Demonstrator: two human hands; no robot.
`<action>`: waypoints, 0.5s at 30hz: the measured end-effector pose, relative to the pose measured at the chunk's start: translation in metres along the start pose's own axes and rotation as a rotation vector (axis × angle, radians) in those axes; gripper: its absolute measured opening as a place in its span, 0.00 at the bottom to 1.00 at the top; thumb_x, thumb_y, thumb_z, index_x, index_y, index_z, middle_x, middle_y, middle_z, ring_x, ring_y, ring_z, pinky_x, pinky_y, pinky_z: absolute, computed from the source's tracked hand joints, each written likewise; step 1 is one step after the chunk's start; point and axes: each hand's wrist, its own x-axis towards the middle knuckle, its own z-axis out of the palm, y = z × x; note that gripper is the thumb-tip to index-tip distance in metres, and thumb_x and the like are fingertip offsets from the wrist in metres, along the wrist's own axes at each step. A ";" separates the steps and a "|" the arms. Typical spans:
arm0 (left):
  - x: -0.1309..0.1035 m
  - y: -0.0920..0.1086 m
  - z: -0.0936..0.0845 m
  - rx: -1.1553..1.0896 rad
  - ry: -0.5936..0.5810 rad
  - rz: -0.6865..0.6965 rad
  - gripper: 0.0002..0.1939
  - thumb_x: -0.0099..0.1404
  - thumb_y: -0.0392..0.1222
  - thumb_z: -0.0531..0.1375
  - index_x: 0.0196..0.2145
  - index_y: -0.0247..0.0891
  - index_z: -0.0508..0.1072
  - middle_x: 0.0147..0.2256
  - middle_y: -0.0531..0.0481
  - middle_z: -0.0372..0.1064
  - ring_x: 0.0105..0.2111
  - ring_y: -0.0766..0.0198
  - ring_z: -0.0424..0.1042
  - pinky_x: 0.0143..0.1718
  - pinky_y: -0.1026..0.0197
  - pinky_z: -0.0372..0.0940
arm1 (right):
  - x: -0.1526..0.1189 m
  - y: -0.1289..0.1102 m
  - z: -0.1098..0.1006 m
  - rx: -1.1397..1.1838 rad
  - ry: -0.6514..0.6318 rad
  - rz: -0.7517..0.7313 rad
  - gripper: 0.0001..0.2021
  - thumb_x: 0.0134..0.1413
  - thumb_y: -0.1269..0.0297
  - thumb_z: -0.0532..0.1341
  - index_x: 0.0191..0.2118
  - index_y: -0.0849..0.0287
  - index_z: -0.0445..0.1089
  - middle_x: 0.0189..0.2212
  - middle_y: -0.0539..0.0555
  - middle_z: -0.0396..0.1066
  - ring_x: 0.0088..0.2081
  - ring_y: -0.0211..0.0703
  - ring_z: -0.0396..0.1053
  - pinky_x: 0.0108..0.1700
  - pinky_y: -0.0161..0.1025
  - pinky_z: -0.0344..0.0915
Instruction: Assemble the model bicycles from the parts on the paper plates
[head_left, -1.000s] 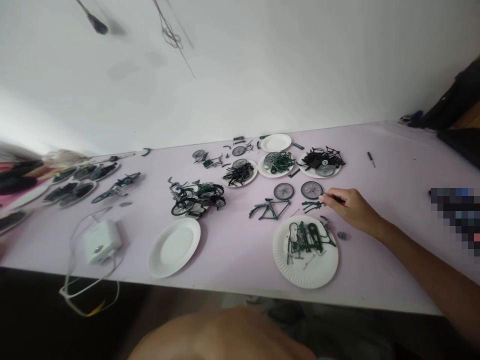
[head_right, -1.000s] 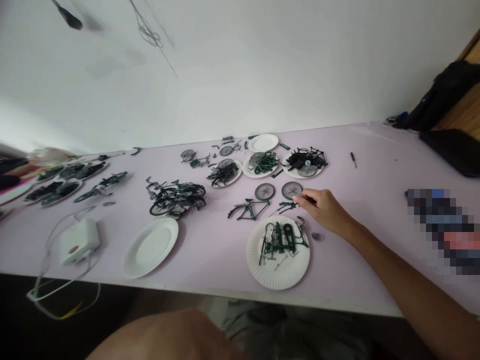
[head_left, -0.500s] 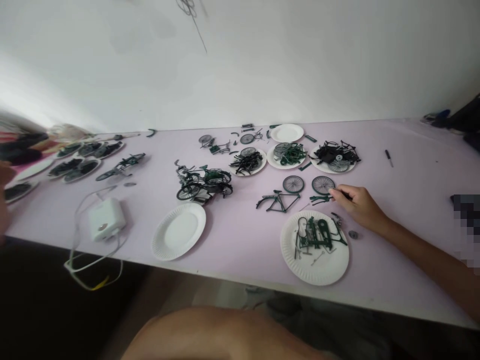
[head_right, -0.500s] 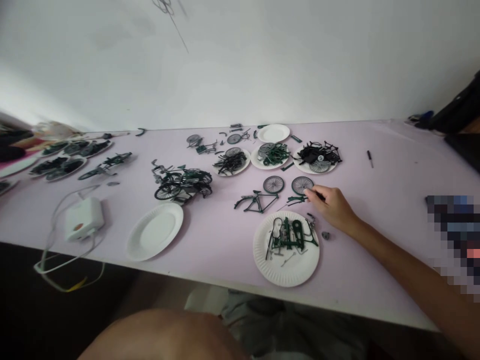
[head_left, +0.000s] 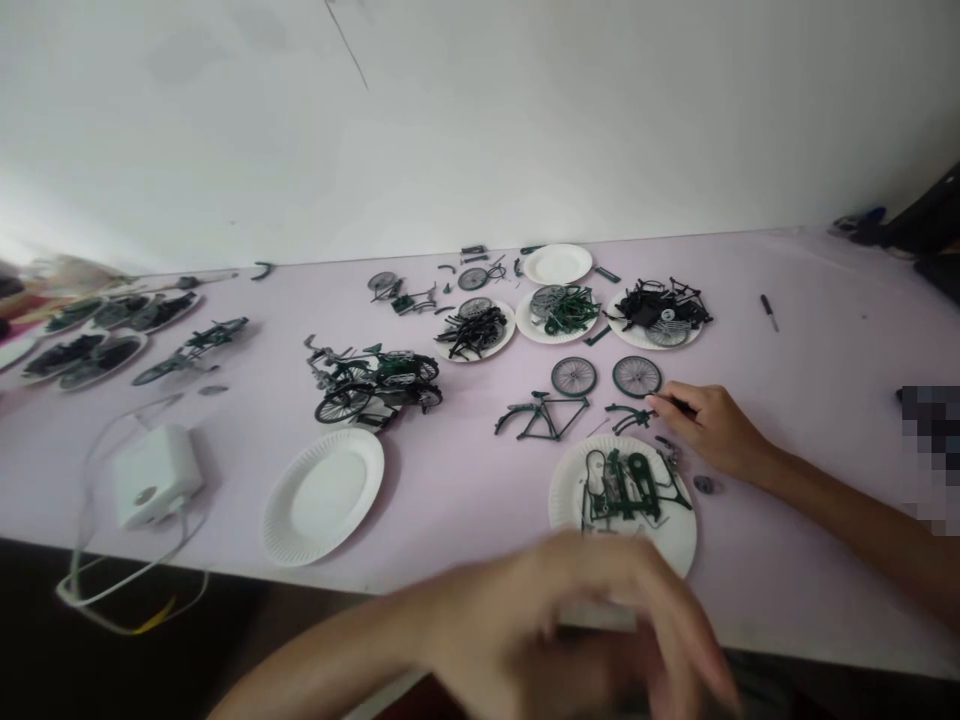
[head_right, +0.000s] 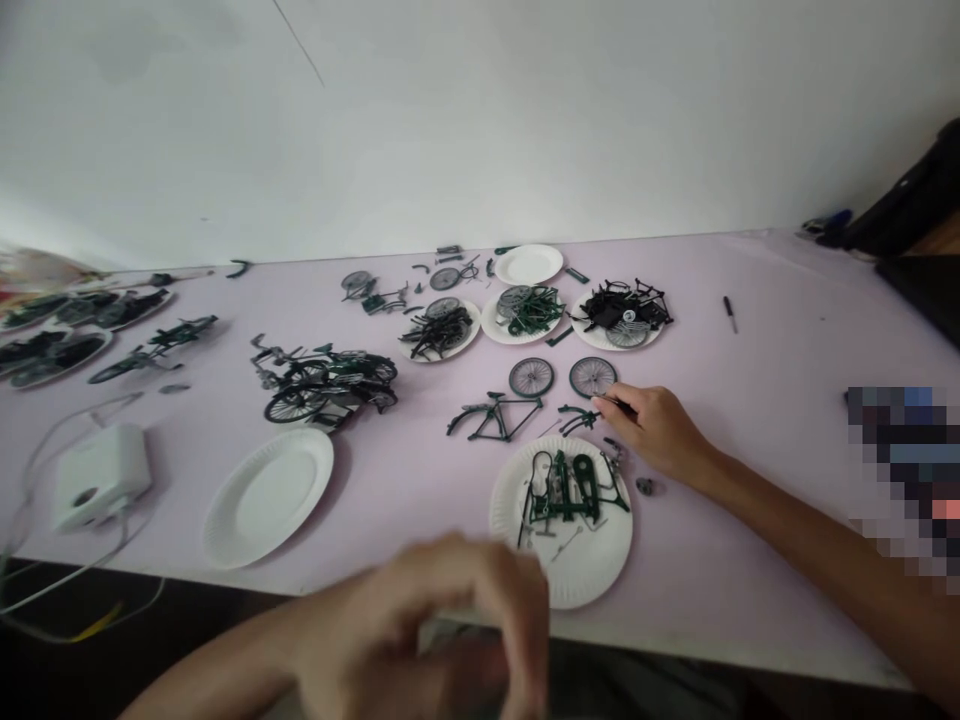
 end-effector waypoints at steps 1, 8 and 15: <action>0.008 -0.008 -0.014 0.011 0.168 0.044 0.20 0.71 0.23 0.51 0.53 0.40 0.70 0.41 0.46 0.80 0.38 0.68 0.80 0.40 0.66 0.76 | 0.001 0.000 0.001 -0.013 0.000 -0.019 0.21 0.68 0.50 0.55 0.25 0.55 0.59 0.19 0.47 0.59 0.23 0.38 0.59 0.29 0.38 0.55; 0.042 -0.096 -0.097 0.648 0.458 0.023 0.12 0.72 0.29 0.51 0.45 0.36 0.72 0.34 0.49 0.77 0.34 0.64 0.75 0.38 0.60 0.70 | 0.018 -0.002 0.016 -0.132 0.013 -0.127 0.19 0.71 0.53 0.52 0.27 0.55 0.63 0.20 0.47 0.59 0.22 0.38 0.54 0.30 0.40 0.49; 0.029 -0.118 -0.085 0.952 0.418 0.064 0.08 0.78 0.37 0.53 0.46 0.36 0.72 0.44 0.43 0.79 0.45 0.57 0.77 0.52 0.52 0.66 | 0.020 -0.002 0.019 -0.181 0.018 -0.171 0.19 0.72 0.55 0.52 0.31 0.56 0.69 0.25 0.53 0.71 0.24 0.39 0.60 0.30 0.41 0.52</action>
